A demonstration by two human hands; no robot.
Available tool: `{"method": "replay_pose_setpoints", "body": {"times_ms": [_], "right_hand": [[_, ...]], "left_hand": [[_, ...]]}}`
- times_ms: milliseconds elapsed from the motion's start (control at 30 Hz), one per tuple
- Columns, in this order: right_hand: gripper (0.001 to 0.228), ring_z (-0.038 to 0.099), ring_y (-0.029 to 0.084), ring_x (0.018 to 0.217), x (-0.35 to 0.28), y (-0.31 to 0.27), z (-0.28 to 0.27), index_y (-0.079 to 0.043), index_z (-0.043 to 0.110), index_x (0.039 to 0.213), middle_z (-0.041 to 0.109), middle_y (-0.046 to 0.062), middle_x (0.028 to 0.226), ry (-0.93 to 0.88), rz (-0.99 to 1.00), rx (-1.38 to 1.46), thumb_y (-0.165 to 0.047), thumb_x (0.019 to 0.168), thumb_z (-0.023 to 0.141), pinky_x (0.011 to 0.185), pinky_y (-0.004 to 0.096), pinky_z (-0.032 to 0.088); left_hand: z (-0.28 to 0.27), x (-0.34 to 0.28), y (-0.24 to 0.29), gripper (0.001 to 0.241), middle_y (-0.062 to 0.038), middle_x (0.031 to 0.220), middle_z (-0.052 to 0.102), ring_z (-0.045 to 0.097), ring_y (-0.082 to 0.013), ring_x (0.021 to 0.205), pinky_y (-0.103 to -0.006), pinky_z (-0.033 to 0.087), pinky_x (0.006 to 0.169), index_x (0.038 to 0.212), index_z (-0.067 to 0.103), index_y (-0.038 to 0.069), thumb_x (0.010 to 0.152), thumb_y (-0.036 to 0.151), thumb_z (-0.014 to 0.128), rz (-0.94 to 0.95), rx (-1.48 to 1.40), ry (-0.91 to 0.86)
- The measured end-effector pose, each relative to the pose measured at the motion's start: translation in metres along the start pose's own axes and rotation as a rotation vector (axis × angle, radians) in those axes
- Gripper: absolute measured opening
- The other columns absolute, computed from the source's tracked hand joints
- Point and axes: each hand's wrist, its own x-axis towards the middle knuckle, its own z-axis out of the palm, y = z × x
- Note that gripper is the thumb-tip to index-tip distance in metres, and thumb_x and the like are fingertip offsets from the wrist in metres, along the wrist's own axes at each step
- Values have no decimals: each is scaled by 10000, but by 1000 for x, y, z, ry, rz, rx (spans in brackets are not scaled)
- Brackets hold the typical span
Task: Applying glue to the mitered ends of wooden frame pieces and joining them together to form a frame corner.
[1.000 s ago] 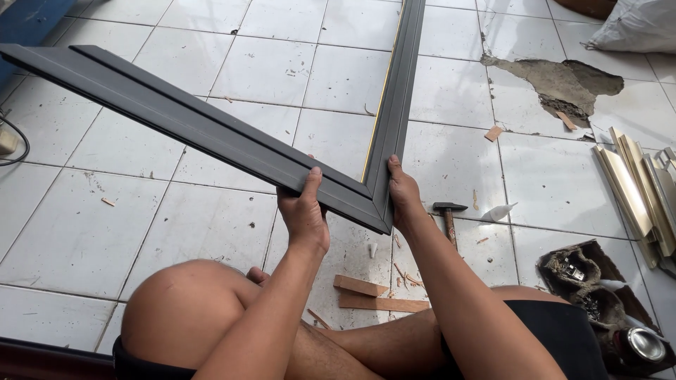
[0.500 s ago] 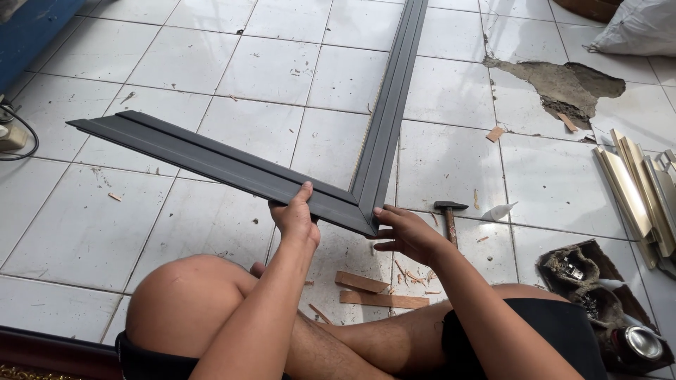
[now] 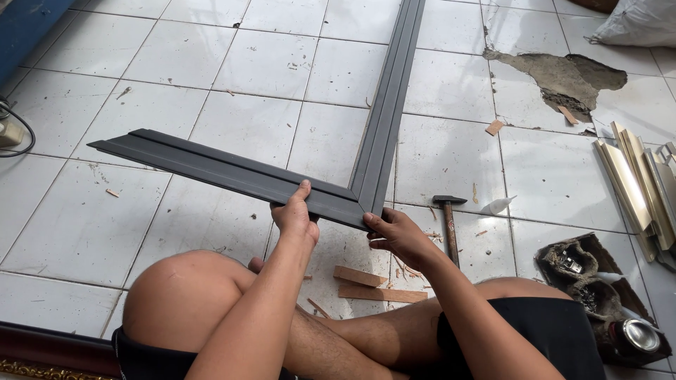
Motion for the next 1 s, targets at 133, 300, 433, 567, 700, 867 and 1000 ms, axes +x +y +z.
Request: {"method": "replay_pose_setpoints", "body": {"times_ms": [133,300,433,567,700,867,1000], "right_hand": [[684,556,269,960,-28,-31,-21,27,402,1289,572,208,1112,-105,43,-83,-146,699,701,832,377,456],[222,518,144,571,-40,-49,-83,-21,548,926,524,78,669,459,-220,-154,-216,843,612,507,237,432],[464,319,86,338,-41,-46,-162,-119,468,624,303,5,404,985,-566,-68,-395,997,468,385,196,268],[232,465,109,507,-13,25,-236,-204,539,696,453,-28,523,1408,-358,-52,-388,836,553,533,273,358],[503,507,328,985,5,64,-241,-79,499,1149,542,144,1033,1029,102,-339,-227,703,679,801,468,413],[748,416,403,1170,21,48,-217,-52,376,1330,443,237,1273,824,129,-486,-268,703,722,910,558,369],[410,478,361,1104,24,28,-185,-134,515,1203,540,145,1173,968,73,-385,-388,882,529,880,459,405]], "left_hand": [[1,-1,3,669,-116,1051,478,518,-279,989,-549,406,836,1179,348,89,640,-9,732,-13,-17,4],[2,-4,5,677,-127,1040,486,528,-293,987,-553,417,829,1192,338,69,647,-4,733,-26,-2,4],[5,-5,3,679,-129,1027,496,543,-284,969,-549,429,814,1190,333,64,651,5,742,2,13,6],[4,1,-1,692,-122,1026,505,561,-288,966,-547,443,809,1206,326,80,659,22,744,-13,42,-5],[6,-2,0,681,-92,993,515,578,-252,953,-512,462,822,1190,311,76,674,57,754,-33,70,12],[5,13,-9,695,-77,941,531,609,-242,885,-505,502,790,1179,309,83,663,63,774,-40,40,15],[6,5,-3,693,-88,943,535,609,-256,896,-504,498,795,1182,316,67,658,54,768,-45,25,42]]}}
